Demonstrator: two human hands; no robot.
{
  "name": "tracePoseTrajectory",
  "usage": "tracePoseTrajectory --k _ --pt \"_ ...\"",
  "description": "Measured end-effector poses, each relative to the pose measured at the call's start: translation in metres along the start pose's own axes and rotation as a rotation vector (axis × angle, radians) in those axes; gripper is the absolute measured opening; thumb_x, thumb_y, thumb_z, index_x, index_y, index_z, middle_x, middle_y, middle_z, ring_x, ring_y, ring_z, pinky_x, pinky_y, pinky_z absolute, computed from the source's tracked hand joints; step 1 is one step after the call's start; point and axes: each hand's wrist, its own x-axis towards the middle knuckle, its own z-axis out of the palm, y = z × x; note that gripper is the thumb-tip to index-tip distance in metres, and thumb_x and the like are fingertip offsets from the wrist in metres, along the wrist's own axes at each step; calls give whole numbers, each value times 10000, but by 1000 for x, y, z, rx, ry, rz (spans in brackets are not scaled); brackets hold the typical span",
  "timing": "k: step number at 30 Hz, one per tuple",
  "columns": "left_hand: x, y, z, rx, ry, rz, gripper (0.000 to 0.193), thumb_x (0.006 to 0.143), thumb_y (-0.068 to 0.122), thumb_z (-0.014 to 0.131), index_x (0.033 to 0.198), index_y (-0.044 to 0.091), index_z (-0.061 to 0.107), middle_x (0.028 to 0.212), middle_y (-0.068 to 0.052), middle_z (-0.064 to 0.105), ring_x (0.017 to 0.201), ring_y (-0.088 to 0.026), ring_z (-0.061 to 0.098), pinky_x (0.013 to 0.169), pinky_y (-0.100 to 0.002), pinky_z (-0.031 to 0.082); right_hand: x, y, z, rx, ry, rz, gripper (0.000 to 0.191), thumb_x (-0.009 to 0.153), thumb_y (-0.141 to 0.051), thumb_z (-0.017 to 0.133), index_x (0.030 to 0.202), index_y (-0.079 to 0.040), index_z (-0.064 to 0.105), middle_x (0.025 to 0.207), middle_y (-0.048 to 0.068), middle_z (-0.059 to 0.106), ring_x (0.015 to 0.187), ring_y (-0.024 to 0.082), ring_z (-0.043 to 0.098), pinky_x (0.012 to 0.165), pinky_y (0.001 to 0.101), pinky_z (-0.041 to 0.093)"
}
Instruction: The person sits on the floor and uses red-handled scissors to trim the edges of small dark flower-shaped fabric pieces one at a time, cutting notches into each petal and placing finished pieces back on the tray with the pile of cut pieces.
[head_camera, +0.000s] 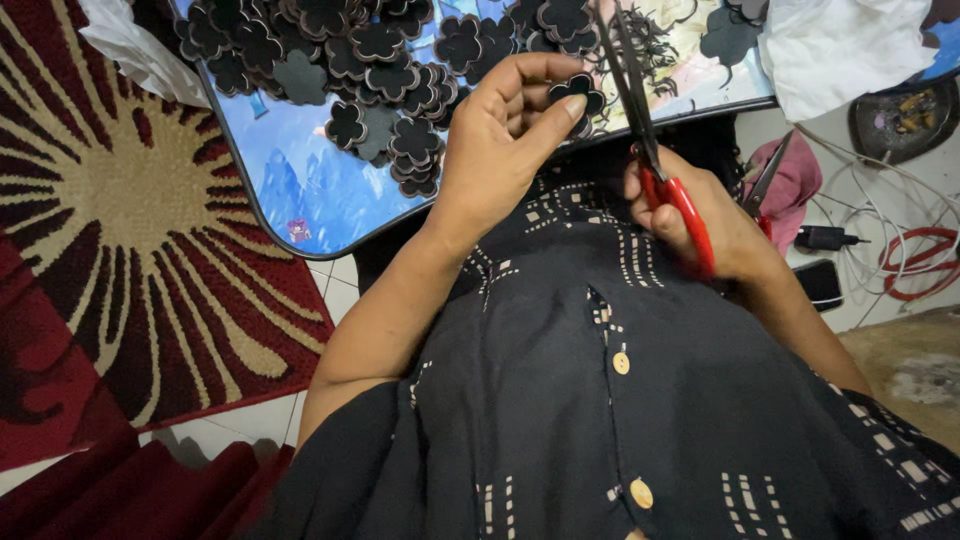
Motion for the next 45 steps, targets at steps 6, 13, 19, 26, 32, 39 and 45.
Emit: tracePoseTrajectory --k 6,13,19,26,32,39,45 --pt "-1 1 1 43 0 -30 191 1054 67 696 1241 29 698 987 27 683 869 -10 597 770 -182 502 1 -4 0 -42 -35 -33 842 882 -842 476 1159 -47 517 841 18 557 739 109 523 658 269 449" --pt "-3 2 4 12 31 -7 291 1018 36 722 1293 41 627 1055 -1 714 874 -14 605 786 -183 511 3 -6 1 -114 -40 -21 813 882 -791 488 1197 -43 532 816 34 582 738 136 563 682 294 472" --pt "-4 -1 7 -6 43 -34 386 992 9 748 1334 35 571 1059 -38 746 872 -33 621 801 -194 534 2 -4 2 -143 -26 -19 781 908 -756 501 1206 -36 534 855 47 602 784 154 597 724 307 494" --pt "-5 3 9 26 45 -66 412 977 28 757 1340 44 565 1016 -34 755 838 -30 634 755 -183 521 4 0 3 -125 -16 -24 788 890 -771 517 1169 -33 522 878 49 607 796 149 616 728 306 521" --pt "-5 2 8 18 43 -65 423 977 27 759 1350 33 562 989 -33 750 843 -32 649 764 -186 532 3 -2 4 -125 -2 31 819 844 -836 503 1080 -52 526 807 31 596 750 138 611 690 298 508" --pt "-4 0 8 13 36 -55 429 979 26 761 1358 25 561 979 -35 746 828 -34 637 758 -188 524 2 1 5 -79 6 -10 806 856 -855 509 1028 -67 519 811 8 566 755 111 556 684 277 481" --pt "-5 0 8 31 43 -66 422 979 27 758 1357 29 569 991 -28 757 818 -26 633 754 -182 517 3 2 7 -73 17 -26 792 868 -846 509 1025 -70 526 802 5 563 741 101 551 671 265 473"
